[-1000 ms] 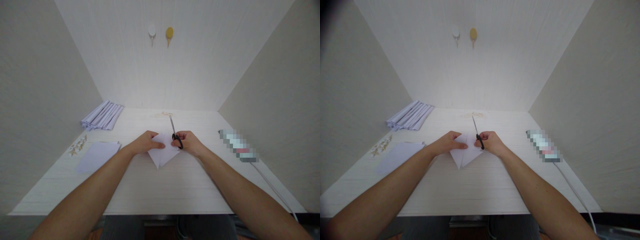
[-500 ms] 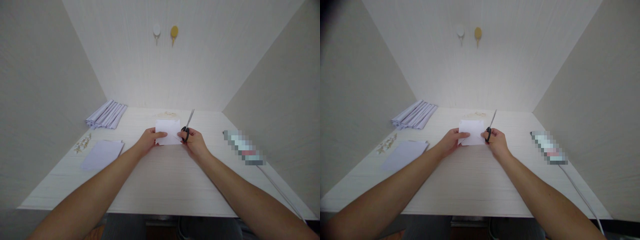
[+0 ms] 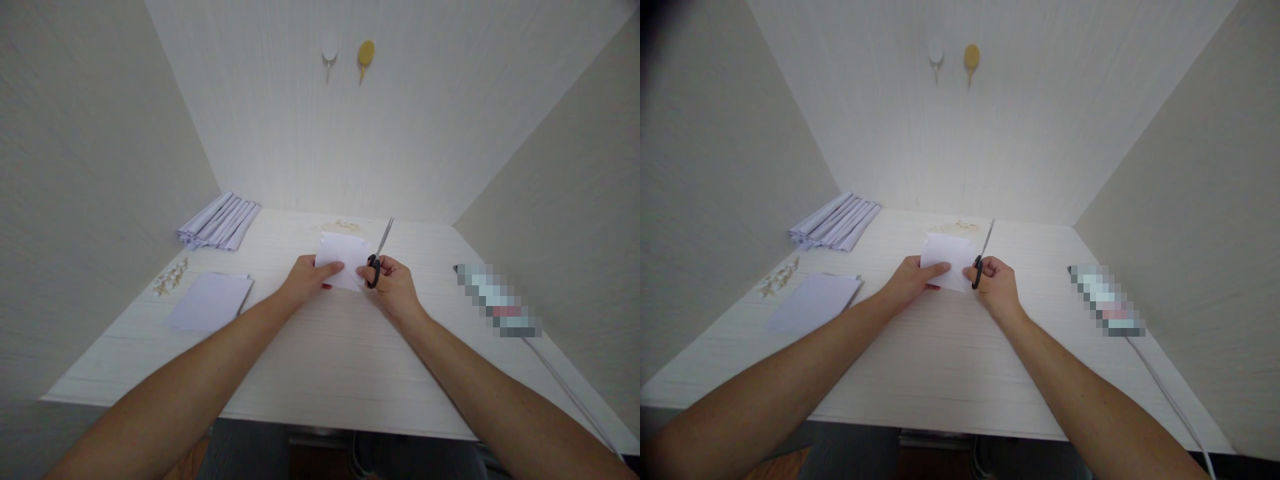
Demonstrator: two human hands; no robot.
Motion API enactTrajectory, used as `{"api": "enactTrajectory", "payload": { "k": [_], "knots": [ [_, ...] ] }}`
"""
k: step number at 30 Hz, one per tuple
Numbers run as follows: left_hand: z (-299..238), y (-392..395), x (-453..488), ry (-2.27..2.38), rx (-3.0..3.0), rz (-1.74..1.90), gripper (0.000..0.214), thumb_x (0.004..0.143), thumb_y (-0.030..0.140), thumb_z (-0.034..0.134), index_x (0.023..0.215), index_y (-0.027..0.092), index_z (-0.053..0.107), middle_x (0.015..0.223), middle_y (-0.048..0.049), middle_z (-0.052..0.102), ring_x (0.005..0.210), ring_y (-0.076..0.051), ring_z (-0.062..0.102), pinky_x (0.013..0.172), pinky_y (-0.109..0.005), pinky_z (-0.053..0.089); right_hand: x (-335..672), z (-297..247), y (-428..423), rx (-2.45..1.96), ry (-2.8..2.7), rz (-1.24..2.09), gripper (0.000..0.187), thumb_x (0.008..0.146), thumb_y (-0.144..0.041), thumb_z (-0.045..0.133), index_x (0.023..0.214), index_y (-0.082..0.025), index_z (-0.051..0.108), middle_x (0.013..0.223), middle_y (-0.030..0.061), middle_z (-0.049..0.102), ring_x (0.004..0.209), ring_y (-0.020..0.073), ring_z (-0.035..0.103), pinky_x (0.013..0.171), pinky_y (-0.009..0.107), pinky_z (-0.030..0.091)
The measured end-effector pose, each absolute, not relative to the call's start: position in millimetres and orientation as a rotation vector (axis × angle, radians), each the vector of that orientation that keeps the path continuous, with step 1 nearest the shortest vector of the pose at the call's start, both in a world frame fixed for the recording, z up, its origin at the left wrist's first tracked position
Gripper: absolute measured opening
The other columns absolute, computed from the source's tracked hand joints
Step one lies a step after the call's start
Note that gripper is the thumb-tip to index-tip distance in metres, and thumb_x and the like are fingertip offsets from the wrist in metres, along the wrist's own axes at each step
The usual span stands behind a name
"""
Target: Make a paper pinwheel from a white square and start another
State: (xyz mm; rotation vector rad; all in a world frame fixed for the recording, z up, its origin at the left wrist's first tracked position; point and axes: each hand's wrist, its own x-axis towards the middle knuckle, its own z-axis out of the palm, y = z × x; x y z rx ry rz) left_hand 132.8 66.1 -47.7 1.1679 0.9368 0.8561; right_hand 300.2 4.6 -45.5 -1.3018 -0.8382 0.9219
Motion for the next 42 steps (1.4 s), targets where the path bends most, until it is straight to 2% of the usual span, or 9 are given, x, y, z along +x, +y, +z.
{"api": "enactTrajectory", "payload": {
  "k": [6, 19, 25, 30, 35, 42],
  "knots": [
    [-52.9, 68.0, 131.2, 0.896, 1.185, 0.876, 0.032, 0.063, 0.038, 0.085, 0.080, 0.012, 0.076, 0.086, -0.0125, 0.077, 0.073, -0.021, 0.070, 0.067, -0.032, 0.053, 298.0, -41.4, 1.6, -1.345, -0.972, 0.909, 0.036, 0.053, -0.035, 0.085, 0.063, -0.021, 0.053, 0.056, -0.0048, 0.059, 0.048, 0.0094, 0.045, 0.049, 0.025, 0.033],
    [-48.3, 67.6, 126.9, 0.914, 1.220, 0.852, 0.030, 0.064, 0.034, 0.083, 0.082, 0.011, 0.076, 0.082, -0.0111, 0.076, 0.068, -0.019, 0.067, 0.064, -0.030, 0.049, 296.7, -38.2, -0.3, -1.300, -1.018, 0.971, 0.043, 0.049, -0.040, 0.090, 0.062, -0.021, 0.053, 0.054, -0.0056, 0.058, 0.047, 0.0084, 0.043, 0.048, 0.024, 0.031],
    [-44.8, 74.4, 124.0, 0.990, 1.162, 0.974, 0.031, 0.062, 0.034, 0.082, 0.083, 0.013, 0.074, 0.086, -0.0111, 0.076, 0.072, -0.021, 0.068, 0.064, -0.031, 0.050, 299.3, -31.9, -0.1, -1.366, -1.048, 0.985, 0.041, 0.048, -0.043, 0.090, 0.062, -0.019, 0.060, 0.057, -0.0007, 0.064, 0.052, 0.0106, 0.048, 0.050, 0.025, 0.033],
    [-35.3, 80.2, 118.2, 1.046, 1.078, 1.165, 0.034, 0.062, 0.035, 0.080, 0.086, 0.013, 0.073, 0.089, -0.0118, 0.075, 0.076, -0.022, 0.068, 0.065, -0.032, 0.051, 305.3, -31.8, -0.8, -1.439, -1.158, 1.051, 0.037, 0.053, -0.044, 0.089, 0.065, -0.017, 0.067, 0.059, 0.0015, 0.066, 0.050, 0.0099, 0.046, 0.048, 0.025, 0.030],
    [-26.5, 82.2, 111.1, 1.037, 0.968, 1.320, 0.036, 0.062, 0.035, 0.080, 0.089, 0.014, 0.071, 0.095, -0.0121, 0.076, 0.079, -0.021, 0.067, 0.063, -0.028, 0.049, 302.6, -29.9, -3.7, -1.506, -1.283, 1.148, 0.036, 0.055, -0.045, 0.088, 0.073, -0.016, 0.076, 0.058, -0.0004, 0.064, 0.050, 0.0102, 0.047, 0.048, 0.026, 0.032],
    [-19.6, 82.9, 106.0, 0.990, 0.859, 1.408, 0.038, 0.062, 0.033, 0.079, 0.095, 0.017, 0.069, 0.107, -0.0112, 0.075, 0.085, -0.021, 0.067, 0.060, -0.026, 0.048, 301.7, -32.5, -5.3, -1.577, -1.400, 1.172, 0.036, 0.060, -0.048, 0.086, 0.066, -0.016, 0.072, 0.054, -0.0024, 0.057, 0.047, 0.0086, 0.041, 0.045, 0.025, 0.028]
  ]
}}
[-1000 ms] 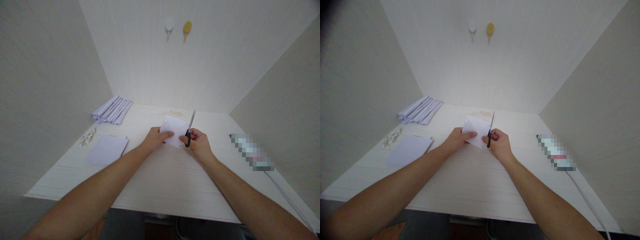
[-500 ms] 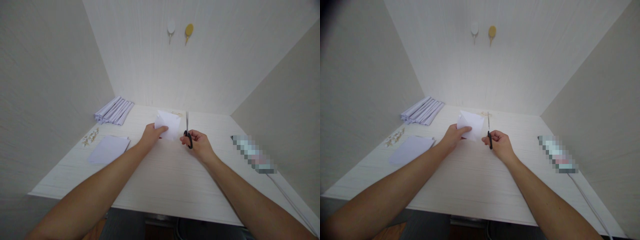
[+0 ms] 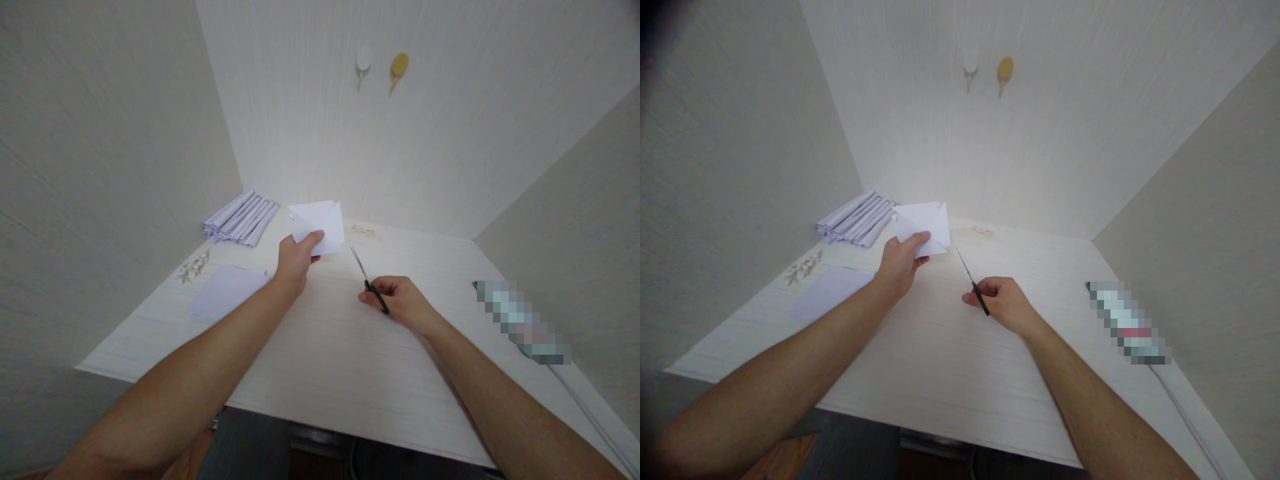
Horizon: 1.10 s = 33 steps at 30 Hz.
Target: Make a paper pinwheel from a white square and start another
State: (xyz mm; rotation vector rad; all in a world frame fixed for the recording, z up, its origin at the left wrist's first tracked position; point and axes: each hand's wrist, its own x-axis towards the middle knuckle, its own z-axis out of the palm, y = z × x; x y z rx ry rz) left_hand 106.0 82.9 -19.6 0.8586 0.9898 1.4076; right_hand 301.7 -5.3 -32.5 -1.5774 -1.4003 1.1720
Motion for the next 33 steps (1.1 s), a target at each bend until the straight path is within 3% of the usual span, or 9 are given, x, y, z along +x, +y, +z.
{"api": "enactTrajectory", "payload": {
  "k": [15, 33],
  "knots": [
    [-17.5, 76.5, 110.8, 0.958, 0.877, 1.362, 0.038, 0.060, 0.034, 0.081, 0.091, 0.015, 0.069, 0.096, -0.0100, 0.074, 0.078, -0.019, 0.064, 0.062, -0.027, 0.045, 302.8, -37.2, -5.8, -1.603, -1.427, 1.177, 0.035, 0.060, -0.046, 0.087, 0.064, -0.017, 0.068, 0.053, -0.0038, 0.055, 0.046, 0.0083, 0.039, 0.043, 0.023, 0.025],
    [-18.7, 78.7, 110.7, 0.978, 0.885, 1.360, 0.038, 0.060, 0.035, 0.081, 0.091, 0.016, 0.069, 0.098, -0.0102, 0.074, 0.081, -0.020, 0.066, 0.062, -0.027, 0.045, 302.7, -38.2, -5.0, -1.627, -1.435, 1.141, 0.038, 0.060, -0.050, 0.087, 0.062, -0.017, 0.066, 0.052, -0.0041, 0.053, 0.045, 0.0086, 0.037, 0.042, 0.024, 0.024]
  ]
}}
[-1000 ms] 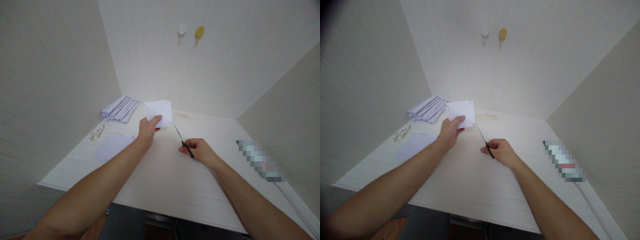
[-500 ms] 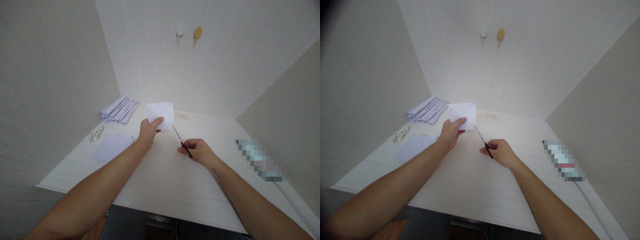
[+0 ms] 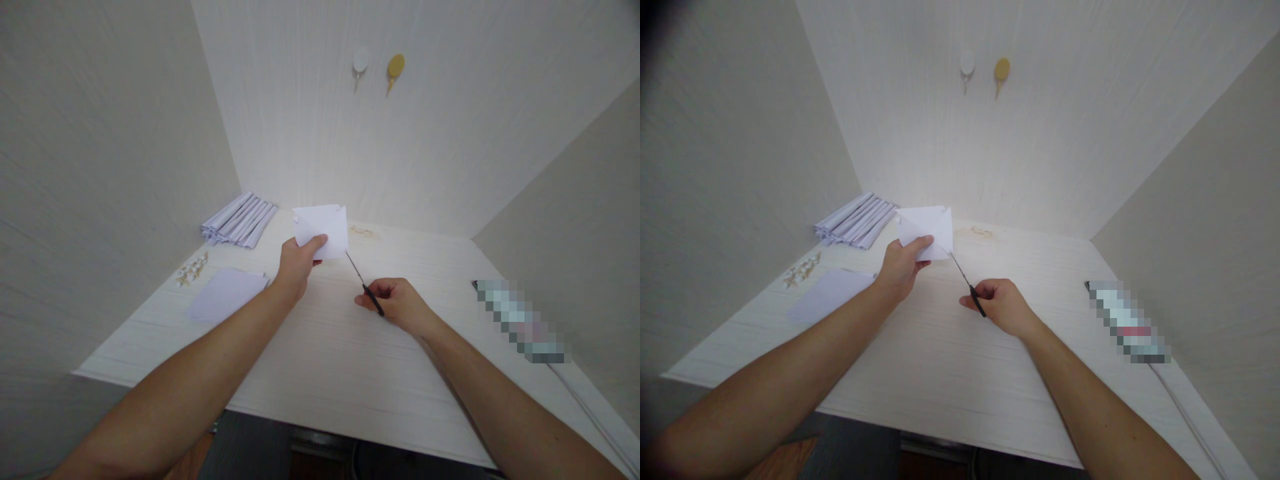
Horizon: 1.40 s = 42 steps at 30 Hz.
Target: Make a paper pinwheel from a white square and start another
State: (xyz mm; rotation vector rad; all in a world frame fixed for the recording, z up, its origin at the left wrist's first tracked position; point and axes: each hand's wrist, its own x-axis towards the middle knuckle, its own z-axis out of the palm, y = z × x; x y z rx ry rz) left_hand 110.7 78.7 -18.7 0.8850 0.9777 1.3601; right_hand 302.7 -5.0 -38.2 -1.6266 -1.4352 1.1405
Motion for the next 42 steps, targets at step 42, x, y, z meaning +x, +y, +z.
{"api": "enactTrajectory", "payload": {
  "k": [42],
  "knots": [
    [-20.0, 81.9, 107.7, 0.987, 0.897, 1.375, 0.039, 0.061, 0.034, 0.080, 0.094, 0.015, 0.069, 0.100, -0.0109, 0.074, 0.080, -0.019, 0.065, 0.061, -0.026, 0.045, 313.1, -37.7, -1.2, -1.743, -1.453, 1.000, 0.047, 0.061, -0.056, 0.083, 0.055, -0.020, 0.054, 0.050, -0.0053, 0.046, 0.045, 0.0082, 0.033, 0.043, 0.025, 0.020]
  ]
}}
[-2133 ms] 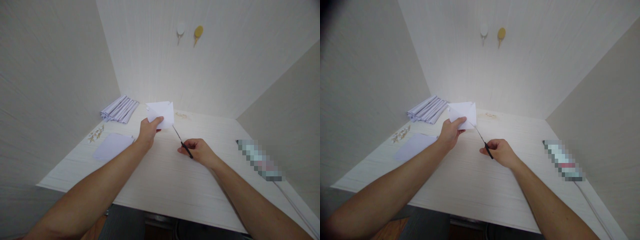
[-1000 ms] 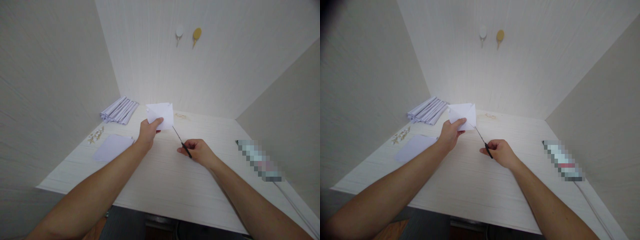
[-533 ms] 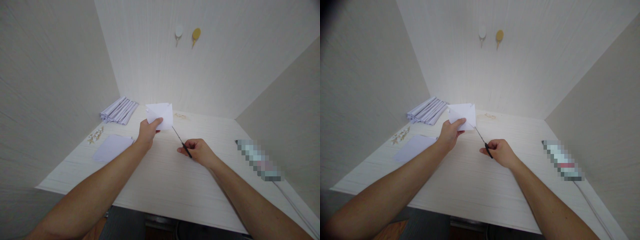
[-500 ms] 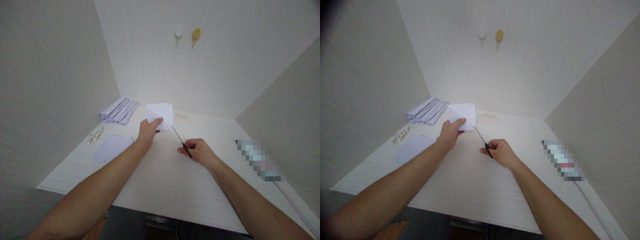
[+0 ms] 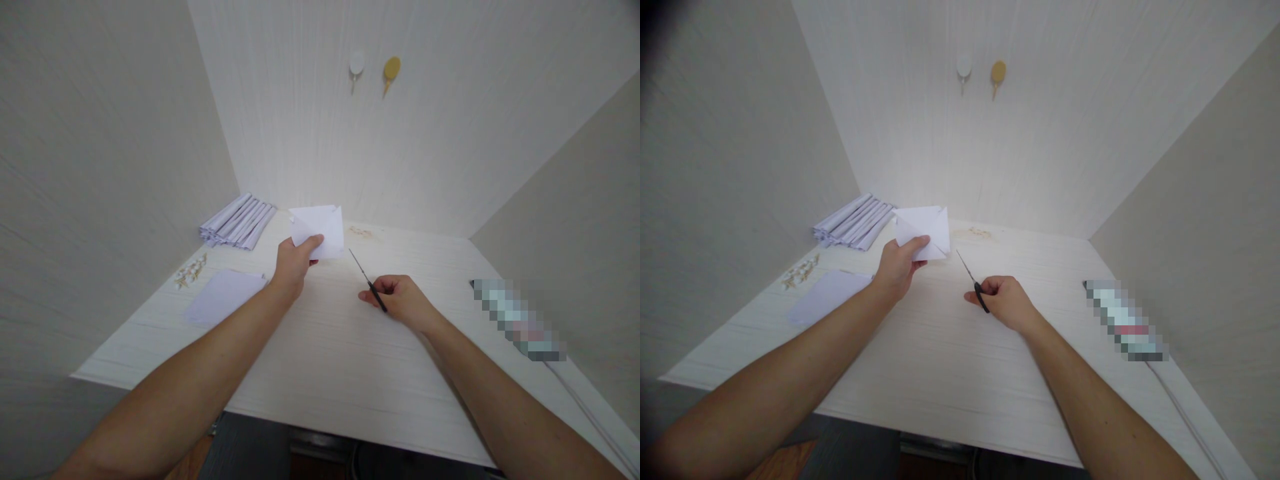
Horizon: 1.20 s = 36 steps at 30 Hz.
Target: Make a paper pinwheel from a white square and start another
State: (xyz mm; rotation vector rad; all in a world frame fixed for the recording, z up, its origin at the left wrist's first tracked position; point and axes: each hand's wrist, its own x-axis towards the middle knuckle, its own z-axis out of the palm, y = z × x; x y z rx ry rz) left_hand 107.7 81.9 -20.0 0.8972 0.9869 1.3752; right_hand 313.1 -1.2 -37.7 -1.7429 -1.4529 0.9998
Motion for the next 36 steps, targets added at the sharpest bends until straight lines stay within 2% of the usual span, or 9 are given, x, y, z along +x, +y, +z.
{"api": "enactTrajectory", "payload": {
  "k": [4, 10, 15, 20, 23, 26, 29, 32, 36],
  "knots": [
    [-24.6, 84.0, 107.8, 1.023, 0.996, 1.282, 0.039, 0.061, 0.036, 0.080, 0.091, 0.014, 0.071, 0.096, -0.0122, 0.075, 0.079, -0.021, 0.066, 0.063, -0.028, 0.046, 313.5, -34.5, 1.4, -1.715, -1.263, 0.922, 0.043, 0.060, -0.055, 0.084, 0.058, -0.018, 0.061, 0.047, -0.0056, 0.046, 0.043, 0.0078, 0.032, 0.042, 0.026, 0.021],
    [-31.0, 78.4, 110.3, 0.993, 1.294, 0.806, 0.033, 0.060, 0.034, 0.079, 0.083, 0.011, 0.074, 0.085, -0.0130, 0.075, 0.071, -0.022, 0.066, 0.062, -0.030, 0.046, 313.0, -23.7, 3.4, -1.545, -1.118, 0.819, 0.040, 0.061, -0.051, 0.083, 0.070, -0.014, 0.074, 0.054, 0.0032, 0.064, 0.048, 0.0118, 0.048, 0.047, 0.026, 0.033],
    [-31.6, 73.7, 110.6, 0.939, 1.433, 0.581, 0.023, 0.060, 0.029, 0.075, 0.076, 0.012, 0.074, 0.073, -0.0082, 0.073, 0.062, -0.018, 0.061, 0.058, -0.028, 0.042, 315.5, -20.5, 3.3, -1.449, -1.069, 0.783, 0.041, 0.054, -0.049, 0.089, 0.070, -0.014, 0.075, 0.055, 0.0018, 0.064, 0.051, 0.0123, 0.050, 0.049, 0.026, 0.037],
    [-29.6, 71.8, 108.5, 0.915, 1.492, 0.479, 0.022, 0.059, 0.028, 0.076, 0.076, 0.013, 0.075, 0.076, -0.0072, 0.073, 0.064, -0.019, 0.062, 0.059, -0.028, 0.042, 316.1, -19.4, 0.1, -1.435, -1.143, 0.865, 0.038, 0.059, -0.048, 0.088, 0.061, -0.015, 0.070, 0.054, -0.0002, 0.060, 0.052, 0.0112, 0.048, 0.051, 0.026, 0.036],
    [-28.6, 70.5, 106.9, 0.864, 1.512, 0.426, 0.019, 0.059, 0.028, 0.076, 0.072, 0.014, 0.073, 0.076, -0.0066, 0.073, 0.066, -0.019, 0.063, 0.059, -0.028, 0.044, 314.7, -19.3, -1.9, -1.425, -1.187, 0.988, 0.037, 0.054, -0.046, 0.090, 0.062, -0.015, 0.070, 0.055, -0.0017, 0.059, 0.052, 0.0105, 0.045, 0.051, 0.027, 0.034],
    [-29.1, 72.5, 105.9, 0.833, 1.534, 0.417, 0.020, 0.059, 0.028, 0.078, 0.072, 0.015, 0.073, 0.074, -0.0055, 0.072, 0.065, -0.018, 0.062, 0.058, -0.027, 0.043, 312.8, -20.2, -2.4, -1.450, -1.208, 1.020, 0.038, 0.047, -0.043, 0.091, 0.061, -0.015, 0.069, 0.055, -0.0029, 0.057, 0.052, 0.0098, 0.043, 0.050, 0.026, 0.032],
    [-29.1, 76.6, 106.8, 0.865, 1.464, 0.556, 0.027, 0.056, 0.025, 0.081, 0.080, 0.014, 0.073, 0.075, -0.0045, 0.071, 0.063, -0.016, 0.061, 0.057, -0.026, 0.043, 312.1, -22.5, -1.3, -1.471, -1.176, 0.994, 0.037, 0.048, -0.043, 0.090, 0.061, -0.015, 0.069, 0.056, -0.0021, 0.059, 0.053, 0.0101, 0.045, 0.050, 0.026, 0.032],
    [-26.8, 77.0, 109.6, 0.878, 1.264, 0.775, 0.042, 0.053, 0.022, 0.084, 0.093, 0.015, 0.073, 0.086, -0.0065, 0.074, 0.071, -0.017, 0.065, 0.062, -0.027, 0.048, 311.6, -26.9, 0.2, -1.454, -1.085, 0.951, 0.036, 0.051, -0.044, 0.088, 0.063, -0.015, 0.070, 0.057, -0.0010, 0.060, 0.052, 0.0107, 0.046, 0.049, 0.026, 0.034],
    [-24.1, 69.8, 113.5, 0.782, 1.093, 0.783, 0.037, 0.058, 0.030, 0.086, 0.090, 0.015, 0.074, 0.099, -0.0115, 0.075, 0.078, -0.018, 0.067, 0.066, -0.030, 0.052, 306.9, -33.3, 0.5, -1.373, -0.924, 0.877, 0.029, 0.058, -0.039, 0.087, 0.065, -0.016, 0.070, 0.057, -0.0012, 0.060, 0.053, 0.0112, 0.048, 0.050, 0.026, 0.037]
  ]
}}
